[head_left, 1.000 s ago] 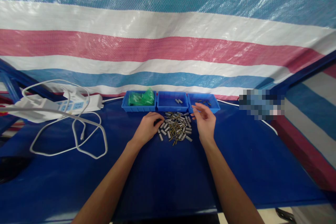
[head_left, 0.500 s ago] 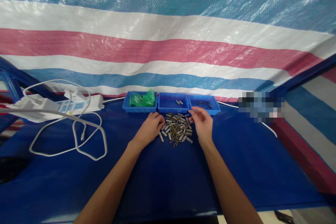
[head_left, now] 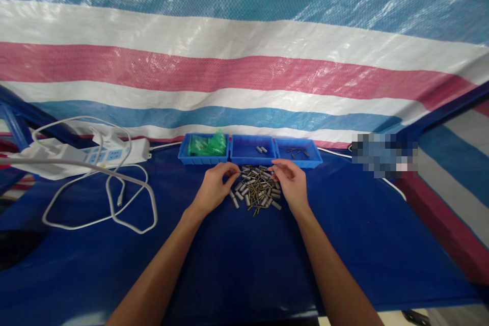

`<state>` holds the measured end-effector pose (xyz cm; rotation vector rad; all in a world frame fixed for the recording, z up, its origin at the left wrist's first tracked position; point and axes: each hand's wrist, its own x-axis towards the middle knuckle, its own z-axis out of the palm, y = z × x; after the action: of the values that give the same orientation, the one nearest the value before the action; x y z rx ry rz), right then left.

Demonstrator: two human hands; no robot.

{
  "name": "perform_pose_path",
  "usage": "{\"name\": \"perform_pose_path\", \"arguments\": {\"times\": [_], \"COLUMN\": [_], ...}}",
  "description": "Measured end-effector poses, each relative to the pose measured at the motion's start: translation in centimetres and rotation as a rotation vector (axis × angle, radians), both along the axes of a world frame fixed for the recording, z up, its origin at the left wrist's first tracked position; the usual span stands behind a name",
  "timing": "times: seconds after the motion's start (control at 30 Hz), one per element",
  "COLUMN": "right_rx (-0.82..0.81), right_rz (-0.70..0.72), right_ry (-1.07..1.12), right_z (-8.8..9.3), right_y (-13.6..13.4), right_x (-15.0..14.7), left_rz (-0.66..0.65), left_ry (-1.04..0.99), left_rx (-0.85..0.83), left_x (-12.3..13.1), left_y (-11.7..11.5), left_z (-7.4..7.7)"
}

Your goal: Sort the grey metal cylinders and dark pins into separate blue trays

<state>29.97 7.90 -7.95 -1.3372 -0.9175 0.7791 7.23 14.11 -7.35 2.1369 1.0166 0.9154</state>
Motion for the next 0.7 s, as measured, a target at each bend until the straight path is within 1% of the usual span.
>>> {"name": "perform_pose_path", "arguments": {"times": [0.17, 0.3, 0.4, 0.5, 0.6, 0.67, 0.7], "right_rx": [-0.045, -0.030, -0.022, -0.019, -0.024, -0.027, -0.020], "right_rz": [0.207, 0.298, 0.347, 0.355, 0.329, 0.279, 0.227], "right_ry": [-0.091, -0.148, -0.114, -0.041, -0.002, -0.002, -0.007], "right_z": [0.1, 0.1, 0.2, 0.3, 0.5, 0.7, 0.8], "right_y": [-0.4, -0.6, -0.7, -0.7, -0.7, -0.6, -0.5], "right_x": [-0.9, -1.6, -1.9, -2.0, -1.8, -1.3, -0.9], "left_rz": [0.064, 0.066, 0.043, 0.005, -0.012, -0.019, -0.024], "left_ry": [-0.121, -0.144, -0.140, -0.133, -0.080, -0.015, 0.020], "left_rx": [0.037, 0.042, 0.066, 0.086, 0.079, 0.081, 0.086], "left_x": [0.4, 0.7, 0.9, 1.1, 1.3, 1.5, 1.5], "left_y": [-0.6, -1.0, -1.3, -1.6, -1.7, -1.7, -1.7], "left_z": [0.5, 0.6, 0.8, 0.8, 0.4, 0.1, -0.1]}}
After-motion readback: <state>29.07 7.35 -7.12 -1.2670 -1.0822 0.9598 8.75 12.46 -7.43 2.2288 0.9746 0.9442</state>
